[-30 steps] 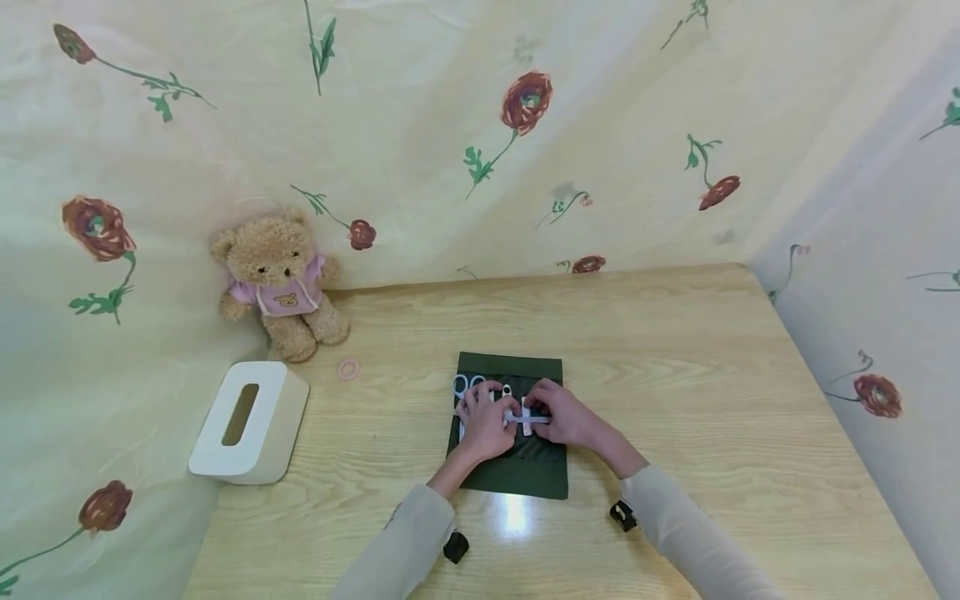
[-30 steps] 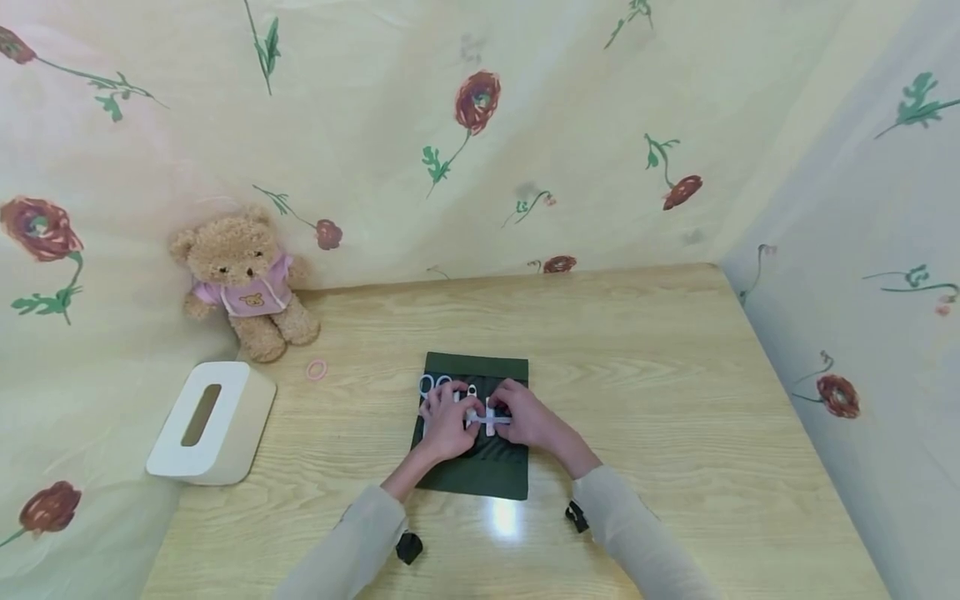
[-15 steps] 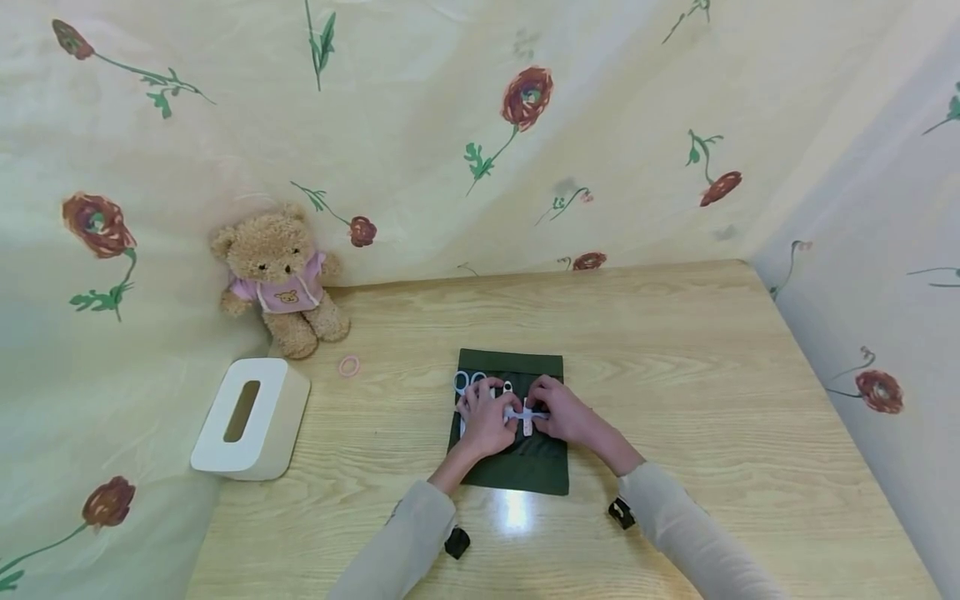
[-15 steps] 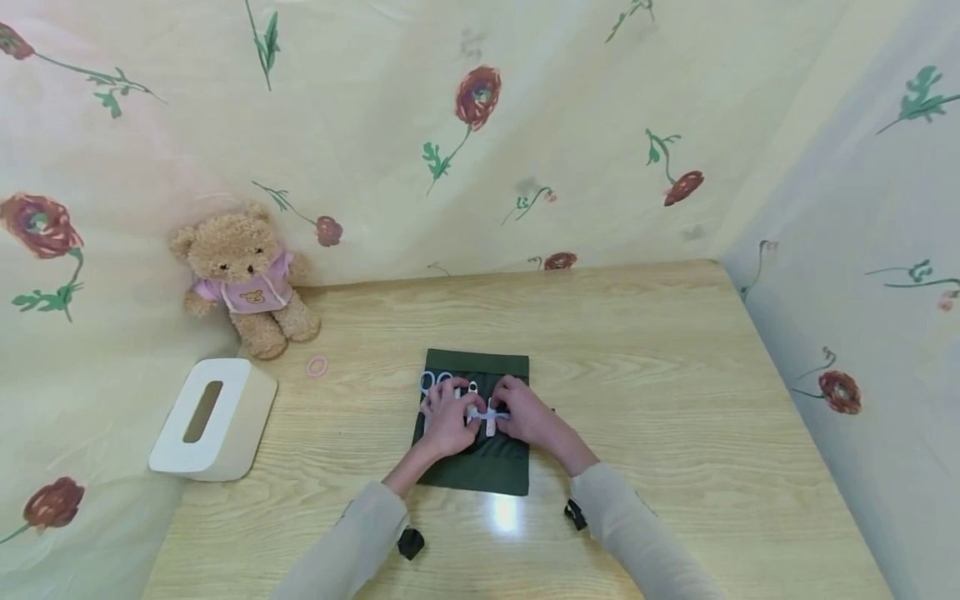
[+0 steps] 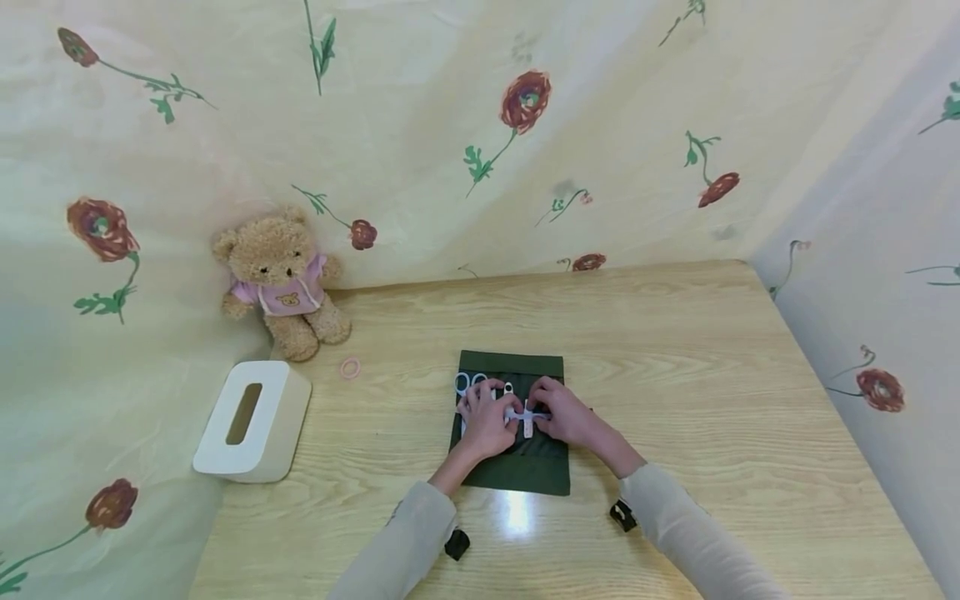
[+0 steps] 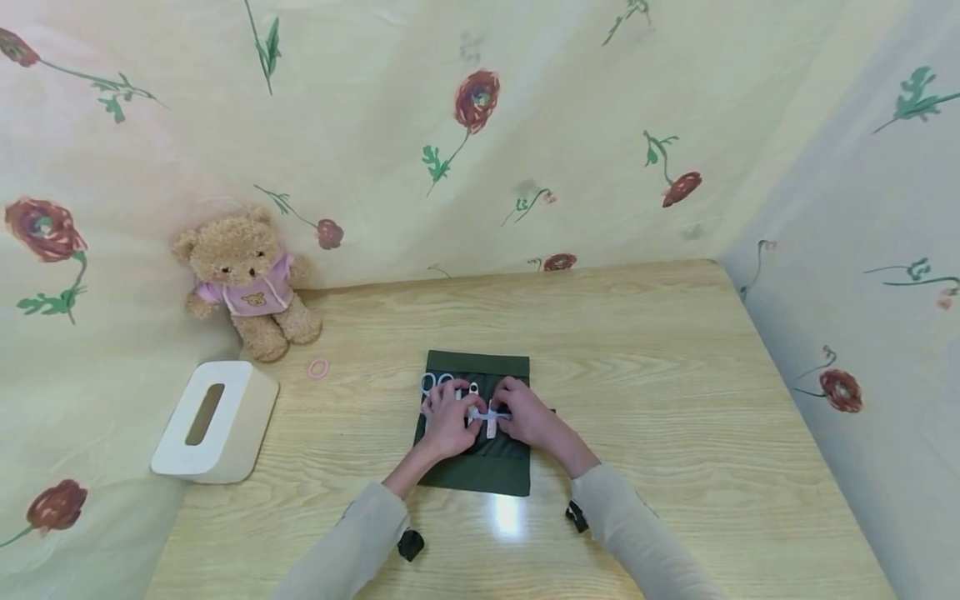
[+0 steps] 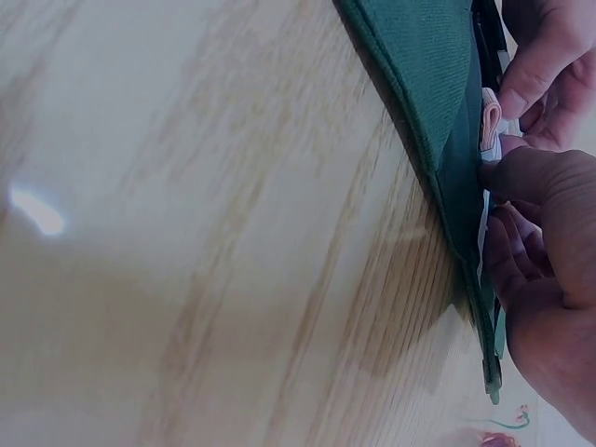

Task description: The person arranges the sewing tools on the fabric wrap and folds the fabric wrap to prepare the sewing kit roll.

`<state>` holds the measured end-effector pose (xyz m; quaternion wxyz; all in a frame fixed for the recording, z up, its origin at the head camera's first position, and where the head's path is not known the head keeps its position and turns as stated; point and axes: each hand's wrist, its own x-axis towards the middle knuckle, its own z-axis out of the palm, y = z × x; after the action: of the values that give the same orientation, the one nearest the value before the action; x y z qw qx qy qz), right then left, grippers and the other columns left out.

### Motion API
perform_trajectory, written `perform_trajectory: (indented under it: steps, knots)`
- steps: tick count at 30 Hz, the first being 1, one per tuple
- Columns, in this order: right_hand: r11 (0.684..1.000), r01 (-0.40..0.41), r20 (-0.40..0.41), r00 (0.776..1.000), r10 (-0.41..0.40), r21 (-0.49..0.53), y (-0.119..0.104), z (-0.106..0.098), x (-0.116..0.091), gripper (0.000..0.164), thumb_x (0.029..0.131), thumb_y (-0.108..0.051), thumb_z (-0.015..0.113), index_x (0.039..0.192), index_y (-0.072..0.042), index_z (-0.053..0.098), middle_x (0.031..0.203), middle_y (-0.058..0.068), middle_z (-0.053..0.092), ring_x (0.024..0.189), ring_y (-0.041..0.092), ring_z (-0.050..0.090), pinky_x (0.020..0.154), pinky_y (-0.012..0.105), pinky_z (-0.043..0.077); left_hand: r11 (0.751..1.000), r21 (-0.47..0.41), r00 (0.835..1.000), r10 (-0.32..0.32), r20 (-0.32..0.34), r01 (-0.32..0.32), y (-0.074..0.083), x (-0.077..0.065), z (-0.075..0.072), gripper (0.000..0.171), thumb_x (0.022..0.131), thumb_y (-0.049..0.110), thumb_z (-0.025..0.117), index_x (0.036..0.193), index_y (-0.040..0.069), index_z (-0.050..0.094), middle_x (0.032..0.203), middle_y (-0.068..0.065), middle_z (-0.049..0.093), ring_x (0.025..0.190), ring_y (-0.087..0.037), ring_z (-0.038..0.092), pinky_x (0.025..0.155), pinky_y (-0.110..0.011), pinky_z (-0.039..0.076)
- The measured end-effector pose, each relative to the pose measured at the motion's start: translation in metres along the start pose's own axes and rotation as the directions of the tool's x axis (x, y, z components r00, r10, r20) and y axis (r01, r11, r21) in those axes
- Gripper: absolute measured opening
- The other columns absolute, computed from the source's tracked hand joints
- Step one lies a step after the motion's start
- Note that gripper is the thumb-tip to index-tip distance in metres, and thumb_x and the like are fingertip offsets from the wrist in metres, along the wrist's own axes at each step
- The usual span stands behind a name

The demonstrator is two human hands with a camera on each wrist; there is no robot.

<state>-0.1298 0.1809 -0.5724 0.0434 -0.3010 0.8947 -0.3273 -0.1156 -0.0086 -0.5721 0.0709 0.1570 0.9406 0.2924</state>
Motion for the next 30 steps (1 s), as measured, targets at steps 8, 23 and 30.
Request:
perform_trajectory:
  steps: [8, 23, 30]
  knots:
    - [0.999, 0.034, -0.037, 0.999, -0.035, -0.019, 0.002, -0.002, -0.006, 0.014, 0.082, 0.005, 0.074, 0.092, -0.001, 0.067, 0.105, 0.013, 0.056, 0.09, 0.027, 0.056, 0.078, 0.042, 0.051, 0.999, 0.007, 0.999, 0.049, -0.003, -0.049, 0.004, 0.001, -0.002, 0.014, 0.089, 0.008, 0.07, 0.097, 0.019, 0.067, 0.139, -0.017, 0.039, 0.128, -0.041, 0.026, 0.101, -0.067, 0.018]
    - [0.966, 0.214, -0.12, 0.965, -0.232, -0.142, -0.068, 0.033, -0.074, 0.023, 0.084, -0.009, 0.072, 0.107, -0.005, 0.073, 0.116, 0.015, 0.064, 0.105, 0.026, 0.06, 0.086, 0.044, 0.051, 0.905, 0.257, 0.94, 0.319, 0.119, -0.339, -0.001, 0.042, -0.033, 0.033, 0.105, 0.016, 0.048, 0.135, 0.015, 0.062, 0.144, -0.009, 0.05, 0.132, -0.03, 0.042, 0.103, -0.053, 0.033]
    - [0.955, 0.198, 0.009, 0.98, -0.201, -0.221, -0.075, 0.039, -0.085, 0.034, 0.09, -0.022, 0.071, 0.121, -0.01, 0.071, 0.133, 0.018, 0.058, 0.117, 0.029, 0.056, 0.09, 0.046, 0.049, 0.847, 0.345, 0.902, 0.308, 0.304, -0.405, -0.001, 0.064, -0.034, 0.04, 0.107, 0.024, 0.042, 0.144, 0.018, 0.055, 0.154, -0.006, 0.042, 0.142, -0.026, 0.033, 0.111, -0.047, 0.029]
